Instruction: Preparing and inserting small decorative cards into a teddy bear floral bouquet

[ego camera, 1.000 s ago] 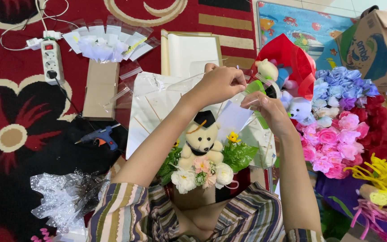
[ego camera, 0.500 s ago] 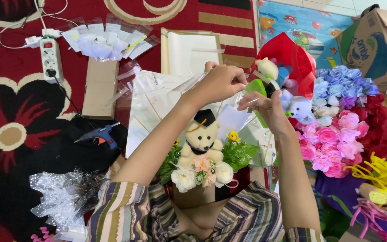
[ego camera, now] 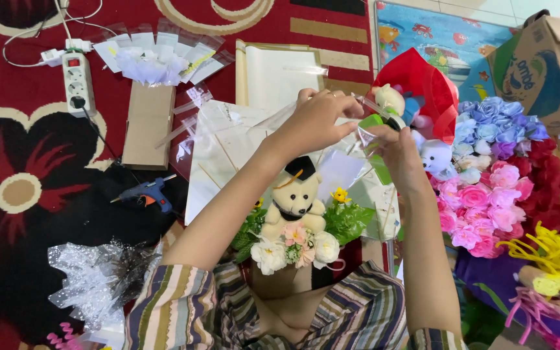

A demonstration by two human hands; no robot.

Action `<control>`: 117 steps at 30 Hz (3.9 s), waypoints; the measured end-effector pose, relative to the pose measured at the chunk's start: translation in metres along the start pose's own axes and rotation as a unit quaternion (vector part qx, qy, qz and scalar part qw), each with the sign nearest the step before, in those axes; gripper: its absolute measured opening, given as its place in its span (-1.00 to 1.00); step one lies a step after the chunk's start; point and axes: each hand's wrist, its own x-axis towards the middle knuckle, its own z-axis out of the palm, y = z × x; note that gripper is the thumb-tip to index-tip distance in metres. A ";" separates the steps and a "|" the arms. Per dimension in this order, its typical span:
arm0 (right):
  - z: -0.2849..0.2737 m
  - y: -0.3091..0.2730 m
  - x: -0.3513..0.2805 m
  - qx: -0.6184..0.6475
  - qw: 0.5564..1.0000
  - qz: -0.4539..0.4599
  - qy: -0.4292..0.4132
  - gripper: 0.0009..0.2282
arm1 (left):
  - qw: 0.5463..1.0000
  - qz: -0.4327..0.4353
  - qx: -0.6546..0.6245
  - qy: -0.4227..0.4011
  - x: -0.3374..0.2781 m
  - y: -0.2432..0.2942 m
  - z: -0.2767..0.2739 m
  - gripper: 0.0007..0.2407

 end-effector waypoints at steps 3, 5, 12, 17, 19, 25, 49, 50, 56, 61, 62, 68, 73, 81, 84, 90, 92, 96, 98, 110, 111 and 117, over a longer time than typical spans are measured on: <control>0.035 -0.058 -0.013 -0.066 0.981 -0.055 0.172 -0.66 | 0.991 0.099 -0.050 0.074 -0.049 0.031 -0.024 -0.75; 0.045 -0.070 -0.024 -0.076 0.967 -0.067 0.233 -0.73 | 0.985 0.101 -0.095 0.102 -0.094 0.045 -0.040 -0.76; 0.113 -0.097 -0.063 -0.056 0.959 -0.096 0.262 -0.85 | 0.885 -0.101 -0.285 0.354 -0.227 0.035 -0.061 -0.88; 0.165 -0.089 -0.093 -0.023 0.977 -0.090 0.193 -0.86 | 0.833 -0.320 -0.215 0.398 -0.278 -0.057 0.006 -0.85; 0.184 -0.088 -0.104 -0.016 0.980 -0.084 0.179 -0.86 | 0.830 -0.381 -0.175 0.368 -0.289 -0.080 0.027 -0.81; 0.240 -0.075 -0.128 0.002 0.998 -0.033 -0.046 -0.87 | 0.843 -0.494 0.088 0.196 -0.293 -0.100 0.049 -0.47; 0.300 0.016 -0.133 -0.055 0.954 0.288 -0.064 -0.85 | 0.846 -0.483 -0.053 0.220 -0.300 -0.093 0.047 -0.88; 0.300 0.017 -0.133 -0.050 0.954 0.289 -0.061 -0.85 | 0.850 -0.474 -0.053 0.222 -0.301 -0.090 0.044 -0.88; 0.303 0.013 -0.130 -0.066 0.950 0.302 -0.046 -0.82 | 0.876 -0.370 -0.011 0.308 -0.305 -0.088 0.051 -0.87; 0.301 0.016 -0.128 -0.063 0.956 0.285 -0.042 -0.80 | 0.873 -0.386 -0.035 0.297 -0.305 -0.067 0.037 -0.84; 0.302 0.016 -0.127 -0.058 0.956 0.286 -0.036 -0.79 | 0.871 -0.384 -0.065 0.298 -0.305 -0.064 0.032 -0.85; 0.311 0.003 -0.123 -0.040 0.950 0.309 -0.020 -0.77 | 0.873 -0.357 -0.117 0.311 -0.307 -0.045 0.011 -0.84; 0.313 0.004 -0.119 0.029 0.953 0.302 -0.014 -0.73 | 0.852 -0.344 -0.232 0.319 -0.312 -0.017 -0.016 -0.79; 0.329 -0.021 -0.098 0.105 0.963 0.247 -0.030 -0.58 | 0.814 -0.334 -0.369 0.299 -0.322 0.000 -0.025 -0.73; 0.333 -0.023 -0.093 0.134 0.964 0.227 -0.024 -0.64 | 0.803 -0.320 -0.399 0.306 -0.326 -0.008 -0.015 -0.80; 0.331 -0.032 -0.083 0.087 0.970 0.226 0.024 -0.67 | 0.820 -0.276 -0.435 0.250 -0.338 -0.004 -0.021 -0.81; 0.328 -0.042 -0.083 0.082 0.975 0.206 0.022 -0.67 | 0.826 -0.286 -0.422 0.241 -0.339 0.003 -0.028 -0.81; 0.312 -0.049 -0.089 0.064 0.984 0.157 0.053 -0.79 | 0.835 -0.328 -0.392 0.202 -0.334 0.017 -0.037 -0.81; 0.303 -0.055 -0.095 0.058 0.987 0.140 0.054 -0.76 | 0.840 -0.284 -0.413 0.209 -0.328 0.017 -0.027 -0.84; 0.233 -0.065 -0.128 0.045 0.973 0.133 0.183 -0.75 | 0.894 -0.236 -0.349 0.150 -0.270 0.057 0.008 -0.81; 0.227 -0.070 -0.129 0.036 0.967 0.151 0.200 -0.75 | 0.907 -0.235 -0.329 0.115 -0.267 0.063 0.007 -0.80; 0.146 -0.053 -0.154 -0.044 0.980 0.125 0.147 -0.90 | 0.947 -0.208 -0.244 -0.014 -0.256 0.067 0.013 -0.82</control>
